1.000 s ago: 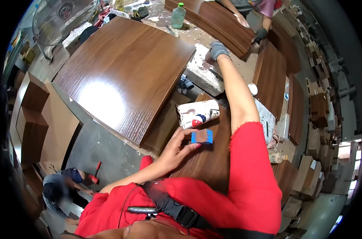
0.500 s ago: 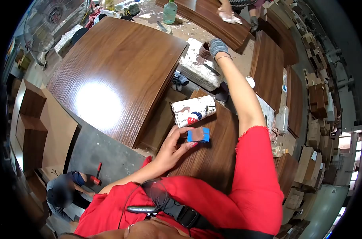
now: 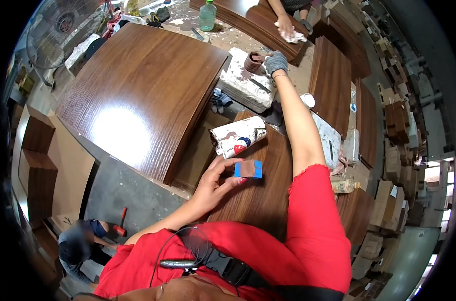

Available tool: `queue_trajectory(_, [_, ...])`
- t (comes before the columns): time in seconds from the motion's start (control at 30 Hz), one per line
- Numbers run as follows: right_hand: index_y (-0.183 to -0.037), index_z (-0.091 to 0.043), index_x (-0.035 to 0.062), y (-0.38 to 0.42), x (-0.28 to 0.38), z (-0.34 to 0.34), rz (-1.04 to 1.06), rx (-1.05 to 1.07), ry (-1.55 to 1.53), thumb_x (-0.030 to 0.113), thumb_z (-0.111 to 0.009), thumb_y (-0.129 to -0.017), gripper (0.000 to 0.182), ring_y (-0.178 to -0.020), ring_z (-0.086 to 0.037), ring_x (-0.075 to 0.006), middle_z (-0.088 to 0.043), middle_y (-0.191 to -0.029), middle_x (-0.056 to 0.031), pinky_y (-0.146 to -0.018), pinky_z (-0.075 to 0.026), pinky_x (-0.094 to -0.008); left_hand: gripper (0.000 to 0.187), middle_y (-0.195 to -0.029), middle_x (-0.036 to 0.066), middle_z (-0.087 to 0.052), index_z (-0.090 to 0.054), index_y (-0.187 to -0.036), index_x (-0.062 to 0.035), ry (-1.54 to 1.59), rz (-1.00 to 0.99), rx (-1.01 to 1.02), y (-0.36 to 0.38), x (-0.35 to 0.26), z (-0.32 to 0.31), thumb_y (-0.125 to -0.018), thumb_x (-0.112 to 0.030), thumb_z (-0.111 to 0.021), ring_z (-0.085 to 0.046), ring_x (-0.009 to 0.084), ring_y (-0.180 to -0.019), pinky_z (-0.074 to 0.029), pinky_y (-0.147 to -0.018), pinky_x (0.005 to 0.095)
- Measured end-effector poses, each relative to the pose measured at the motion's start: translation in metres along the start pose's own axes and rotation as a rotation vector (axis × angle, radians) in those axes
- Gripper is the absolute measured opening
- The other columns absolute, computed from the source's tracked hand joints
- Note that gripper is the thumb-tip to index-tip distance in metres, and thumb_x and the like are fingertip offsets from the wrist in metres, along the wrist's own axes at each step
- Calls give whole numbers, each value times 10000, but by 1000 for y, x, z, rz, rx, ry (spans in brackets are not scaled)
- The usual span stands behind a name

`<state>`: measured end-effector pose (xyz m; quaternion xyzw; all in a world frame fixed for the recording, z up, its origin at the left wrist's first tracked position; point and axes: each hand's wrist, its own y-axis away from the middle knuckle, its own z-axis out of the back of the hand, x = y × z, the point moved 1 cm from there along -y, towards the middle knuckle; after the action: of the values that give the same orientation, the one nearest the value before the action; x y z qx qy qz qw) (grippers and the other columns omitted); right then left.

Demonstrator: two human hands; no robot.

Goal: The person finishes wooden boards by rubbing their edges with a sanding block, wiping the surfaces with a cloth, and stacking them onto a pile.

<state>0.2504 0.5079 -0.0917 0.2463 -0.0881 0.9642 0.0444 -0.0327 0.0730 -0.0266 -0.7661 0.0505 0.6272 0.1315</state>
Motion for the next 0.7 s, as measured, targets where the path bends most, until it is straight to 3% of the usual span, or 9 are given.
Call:
queue_trajectory(0.07, [-1046, -661, -28, 12, 2, 11, -338, 186, -494, 112, -637, -954, 169, -535, -604, -183, -695, -789, -103, -488, -521, -342, 422, -1071, 94, -558, -607, -1298, -64, -2, 16, 1, 0, -2, 0, -901, -110, -742, -574, 231, -1019, -461, -890, 324])
queue_trajectory(0.1, [-1057, -634, -4, 17, 3, 13, -400, 193, -565, 104, -616, -971, 139, -501, -551, -179, -656, -749, -83, -417, -452, -331, 426, -1075, 94, -559, -606, -1301, -64, -3, 35, 7, 0, -2, 0, -900, -109, -742, -581, 226, -1029, -463, -889, 317])
queue_trajectory(0.17, [-1010, -610, 24, 24, -5, 17, -467, 252, -689, 110, -585, -989, 92, -491, -523, -171, -610, -710, -52, -420, -415, -317, 422, -1083, 89, -559, -605, -1300, -64, -20, 40, 15, 0, -3, 0, -901, -99, -739, -587, 215, -1028, -470, -881, 309])
queue_trajectory(0.23, [-917, -595, 68, 27, -24, 15, -619, 434, -1009, 123, -502, -1032, 158, -553, -517, -164, -585, -728, -34, -457, -379, -295, 419, -1091, 85, -560, -604, -1299, -64, -36, 48, 19, 1, -3, 0, -902, -88, -736, -594, 204, -1026, -477, -873, 302])
queue_trajectory(0.33, [-911, -599, 63, 33, -54, 18, -628, 411, -1087, 117, -538, -1019, 136, -590, -553, -170, -606, -756, -45, -479, -412, -287, 398, -1141, 60, -550, -593, -1269, -35, -37, 14, 6, 2, 7, -2, -894, -9, -724, -594, 152, -998, -508, -833, 276])
queue_trajectory(0.37, [-911, -606, 50, 68, -13, 43, -577, 218, -1030, 110, -583, -1001, 110, -608, -583, -178, -627, -769, -58, -512, -472, -293, 398, -1145, 58, -548, -588, -1265, -31, -25, 42, 3, 3, 2, -3, -893, -2, -724, -595, 147, -1001, -509, -831, 270])
queue_trajectory(0.4, [-946, -619, 36, 62, -43, 43, -446, 374, -1158, 106, -615, -989, 81, -654, -616, -174, -645, -787, -70, -564, -530, -298, 397, -1150, 56, -546, -583, -1261, -26, -15, 66, 0, 2, -3, -3, -891, 4, -724, -596, 143, -1005, -511, -829, 263])
queue_trajectory(0.53, [-1033, -594, 54, 170, 33, 122, -252, 220, -1228, 115, -596, -1008, 65, -720, -620, -145, -656, -890, -70, -627, -533, -255, 403, -1156, 49, -531, -571, -1256, -30, 1, 67, -9, 4, -3, -6, -886, 14, -723, -597, 131, -1008, -525, -822, 260])
queue_trajectory(0.7, [-1101, -568, 83, 316, 94, 189, -227, 335, -1285, 211, -634, -993, 180, -741, -581, -118, -619, -903, -48, -635, -494, -249, 401, -1152, 44, -524, -563, -1254, -31, -6, 76, -12, 5, -4, -10, -889, 15, -721, -600, 122, -1007, -536, -822, 254])
